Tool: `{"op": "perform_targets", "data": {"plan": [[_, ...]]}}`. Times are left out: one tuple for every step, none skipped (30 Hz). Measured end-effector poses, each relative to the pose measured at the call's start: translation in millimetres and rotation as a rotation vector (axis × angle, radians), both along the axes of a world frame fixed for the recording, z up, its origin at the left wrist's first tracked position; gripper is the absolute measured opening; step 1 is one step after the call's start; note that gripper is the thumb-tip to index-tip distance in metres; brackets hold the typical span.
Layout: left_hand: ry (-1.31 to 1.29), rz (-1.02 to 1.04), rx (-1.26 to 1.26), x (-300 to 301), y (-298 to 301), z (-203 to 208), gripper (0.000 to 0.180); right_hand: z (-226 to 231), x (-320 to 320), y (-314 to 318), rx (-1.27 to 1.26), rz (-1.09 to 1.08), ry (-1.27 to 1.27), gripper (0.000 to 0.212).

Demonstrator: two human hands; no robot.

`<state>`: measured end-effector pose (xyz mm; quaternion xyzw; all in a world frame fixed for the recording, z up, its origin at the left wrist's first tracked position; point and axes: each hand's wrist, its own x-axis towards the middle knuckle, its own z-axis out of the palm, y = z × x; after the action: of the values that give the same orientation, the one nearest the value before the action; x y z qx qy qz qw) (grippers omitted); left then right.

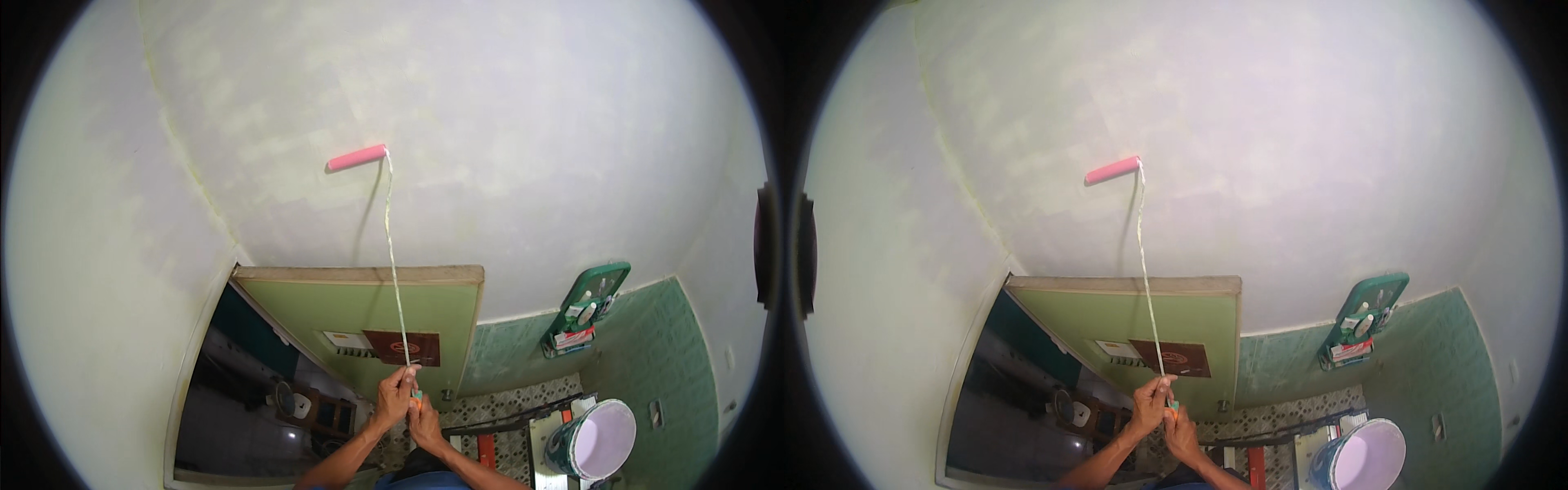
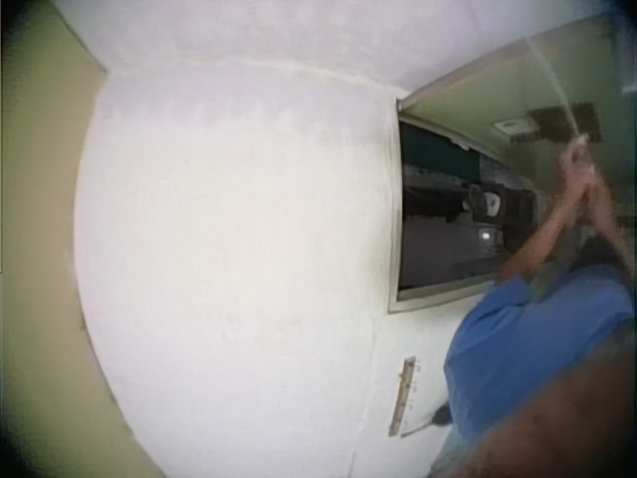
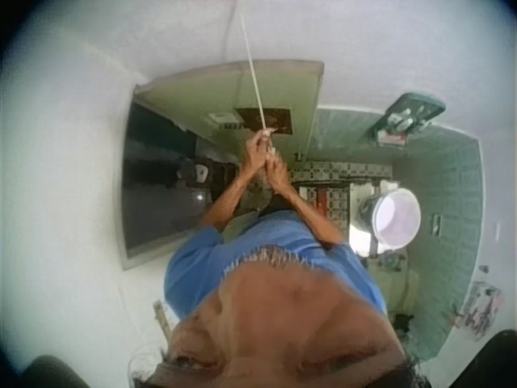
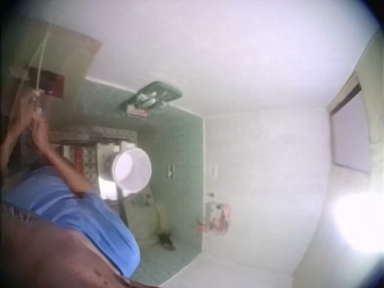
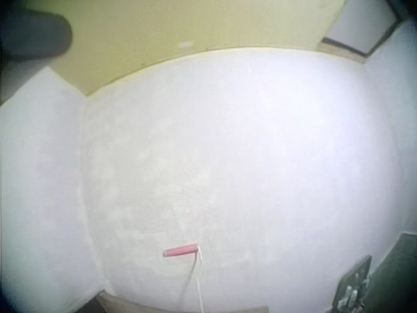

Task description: The person paints a bathroom wall using a pink roller attached to an extension pole. They repeatedly dip the roller into a bucket of white paint and apply it to the upper wall area above green tiles, working around a door frame and wall-mounted shelf.

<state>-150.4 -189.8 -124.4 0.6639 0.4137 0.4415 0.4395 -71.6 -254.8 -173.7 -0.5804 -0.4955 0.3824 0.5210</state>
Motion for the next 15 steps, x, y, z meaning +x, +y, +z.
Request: {"op": "perform_targets", "data": {"plan": [[-0.008, 0.008, 0.046, -1.9, 4.9, -2.4, 0.027, -2.0, -2.3, -1.5, 0.016, -0.002, 0.005, 0.037], [-0.02, 0.017, 0.084, -0.7, 13.0, 8.4, 0.026, 6.3, -1.3, 3.9, 0.033, 0.008, 0.002, 0.037], [-0.032, 0.026, 0.123, 0.2, 22.7, 21.2, 0.026, 17.2, 0.9, 18.6, 0.05, 0.02, 0.0, 0.036], [0.002, 0.046, 0.142, -1.4, 34.9, 33.8, 0.026, 28.0, 1.1, 31.5, 0.063, 0.034, 0.0, 0.036], [-0.029, 0.049, 0.122, 2.8, 42.1, 42.6, 0.025, 37.7, 2.7, 39.8, 0.047, 0.032, 0.005, 0.036], [-0.06, 0.052, 0.101, 6.6, 47.4, 49.2, 0.025, 46.9, 4.3, 46.3, 0.031, 0.03, 0.01, 0.036], [-0.09, 0.067, 0.088, 6.3, 50.5, 53.3, 0.024, 52.3, 3.6, 50.7, 0.023, 0.039, 0.015, 0.035], [-0.068, 0.077, 0.091, 1.0, 45.7, 50.1, 0.024, 47.7, -0.6, 47.4, 0.056, 0.038, 0.002, 0.035], [-0.052, 0.068, 0.088, 2.1, 37.1, 36.2, 0.024, 33.2, 0.7, 38.0, 0.084, 0.017, -0.016, 0.035], [-0.036, 0.058, 0.085, 3.9, 27.1, 20.1, 0.024, 19.1, 3.0, 26.3, 0.112, -0.005, -0.034, 0.035], [-0.051, 0.053, -0.009, 5.4, 15.0, 0.3, 0.024, 8.2, 6.1, 12.1, 0.024, 0.002, -0.055, 0.035], [-0.064, 0.048, -0.101, 7.1, 2.2, -19.3, 0.025, -2.8, 9.3, -3.1, -0.062, 0.008, -0.075, 0.036], [-0.074, 0.026, -0.113, 9.6, -9.9, -39.4, 0.025, -20.4, 12.2, -16.7, -0.091, -0.016, -0.114, 0.036], [-0.083, 0.003, -0.125, 13.4, -16.2, -51.5, 0.025, -35.2, 16.5, -26.6, -0.119, -0.042, -0.154, 0.037], [-0.056, -0.019, -0.147, 18.1, -20.3, -44.0, 0.026, -37.9, 23.6, -33.0, -0.112, -0.038, -0.146, 0.037]]}}
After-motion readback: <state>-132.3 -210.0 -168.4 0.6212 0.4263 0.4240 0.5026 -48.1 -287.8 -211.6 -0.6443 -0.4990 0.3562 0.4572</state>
